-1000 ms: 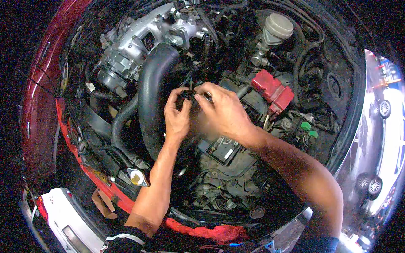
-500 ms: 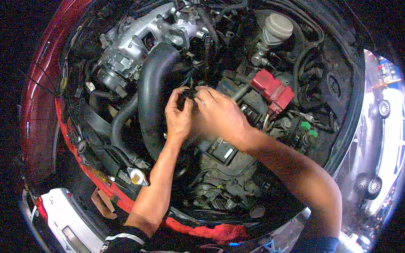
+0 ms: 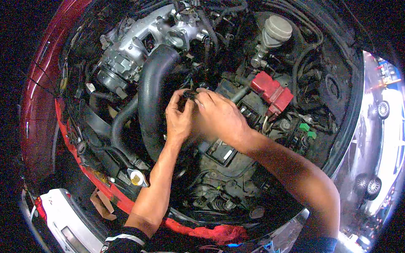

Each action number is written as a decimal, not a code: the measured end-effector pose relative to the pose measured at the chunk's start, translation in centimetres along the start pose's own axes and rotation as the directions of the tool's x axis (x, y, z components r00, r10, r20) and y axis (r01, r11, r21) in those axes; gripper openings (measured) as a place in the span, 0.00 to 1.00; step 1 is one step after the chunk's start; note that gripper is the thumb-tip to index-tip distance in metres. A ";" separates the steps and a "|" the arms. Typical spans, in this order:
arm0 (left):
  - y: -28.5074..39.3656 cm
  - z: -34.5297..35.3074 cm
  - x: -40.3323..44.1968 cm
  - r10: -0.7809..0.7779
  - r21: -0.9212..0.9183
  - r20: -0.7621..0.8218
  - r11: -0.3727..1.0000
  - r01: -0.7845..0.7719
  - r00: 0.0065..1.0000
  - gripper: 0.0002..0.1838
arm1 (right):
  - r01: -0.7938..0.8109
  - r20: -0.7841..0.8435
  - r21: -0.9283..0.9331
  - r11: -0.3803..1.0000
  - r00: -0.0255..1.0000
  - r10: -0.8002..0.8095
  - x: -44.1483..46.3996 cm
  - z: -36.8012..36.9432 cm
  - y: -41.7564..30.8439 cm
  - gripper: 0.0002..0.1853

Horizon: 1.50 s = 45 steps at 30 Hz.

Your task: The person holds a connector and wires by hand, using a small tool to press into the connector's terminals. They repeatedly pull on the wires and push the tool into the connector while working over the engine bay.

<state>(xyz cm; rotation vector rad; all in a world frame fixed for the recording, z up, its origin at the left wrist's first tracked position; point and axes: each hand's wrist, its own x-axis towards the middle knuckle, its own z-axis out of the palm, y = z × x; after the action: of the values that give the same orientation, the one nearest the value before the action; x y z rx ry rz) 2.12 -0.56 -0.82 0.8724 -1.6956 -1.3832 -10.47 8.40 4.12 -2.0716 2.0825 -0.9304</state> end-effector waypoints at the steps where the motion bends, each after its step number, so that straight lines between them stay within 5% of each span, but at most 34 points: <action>1: -0.1 0.0 0.0 0.009 0.014 0.000 1.000 -0.009 1.000 0.10 | -0.008 0.004 0.002 1.000 1.000 0.008 0.0 0.1 0.0 0.16; 7: -0.9 0.1 0.3 0.090 0.058 -0.019 0.994 -0.089 0.996 0.11 | 0.056 -0.087 0.050 0.997 0.995 -0.051 0.0 0.2 -0.1 0.11; 10: -0.5 0.0 0.1 -0.064 0.040 0.004 0.997 0.064 0.998 0.11 | 0.052 -0.097 0.059 0.997 0.994 -0.046 0.0 0.4 -0.5 0.12; 13: -0.7 0.1 0.2 -0.050 0.033 -0.008 0.998 0.050 0.999 0.11 | 0.052 -0.117 0.093 0.994 0.992 -0.041 0.3 -0.2 -1.0 0.11; 17: -0.8 0.0 0.6 0.063 0.040 -0.025 0.997 -0.062 0.998 0.10 | -0.272 0.008 0.314 0.909 0.959 0.284 1.1 -1.0 -0.4 0.09; 20: -0.2 0.0 0.7 0.080 0.029 -0.060 0.996 -0.079 0.995 0.10 | -0.218 -0.068 0.410 0.885 0.961 0.269 1.0 -0.9 0.2 0.10; 24: -0.5 -0.2 0.9 0.142 0.135 -0.094 0.982 -0.129 0.985 0.10 | -0.344 0.005 0.452 0.823 0.924 0.383 1.6 -1.4 0.4 0.11; 28: 0.3 -0.1 0.7 0.126 0.168 -0.073 0.979 -0.112 0.989 0.10 | -0.029 -0.128 0.042 0.999 0.991 0.035 1.4 -1.0 1.5 0.15; 29: 0.4 -0.1 0.6 0.125 0.166 -0.065 0.980 -0.113 0.990 0.10 | -0.141 -0.047 0.081 0.987 0.988 0.146 1.0 -0.9 1.3 0.19; 32: 0.7 0.0 0.5 0.096 0.148 -0.025 0.985 -0.091 0.995 0.10 | -0.115 0.004 -0.037 0.993 0.993 0.115 0.5 -0.4 1.6 0.21; 35: -0.3 0.2 0.6 0.259 0.229 -0.008 0.941 -0.251 0.966 0.09 | -0.093 -0.007 -0.043 0.995 0.996 0.093 0.3 -0.1 2.0 0.20; 42: -0.4 0.6 0.3 0.220 0.332 -0.105 0.927 -0.174 0.970 0.08 | -0.158 -0.007 0.008 0.987 0.987 0.158 0.5 0.1 1.5 0.18; 45: -0.5 0.5 0.3 0.176 0.323 -0.168 0.940 -0.114 0.970 0.08 | -0.356 0.094 0.044 0.933 0.932 0.351 0.7 -0.6 0.9 0.19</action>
<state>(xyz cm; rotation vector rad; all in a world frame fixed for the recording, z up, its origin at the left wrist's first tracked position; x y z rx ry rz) 1.54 -0.63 -1.29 0.9980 -1.8115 -0.9126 -11.63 7.86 4.42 -1.5965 2.2454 -0.8207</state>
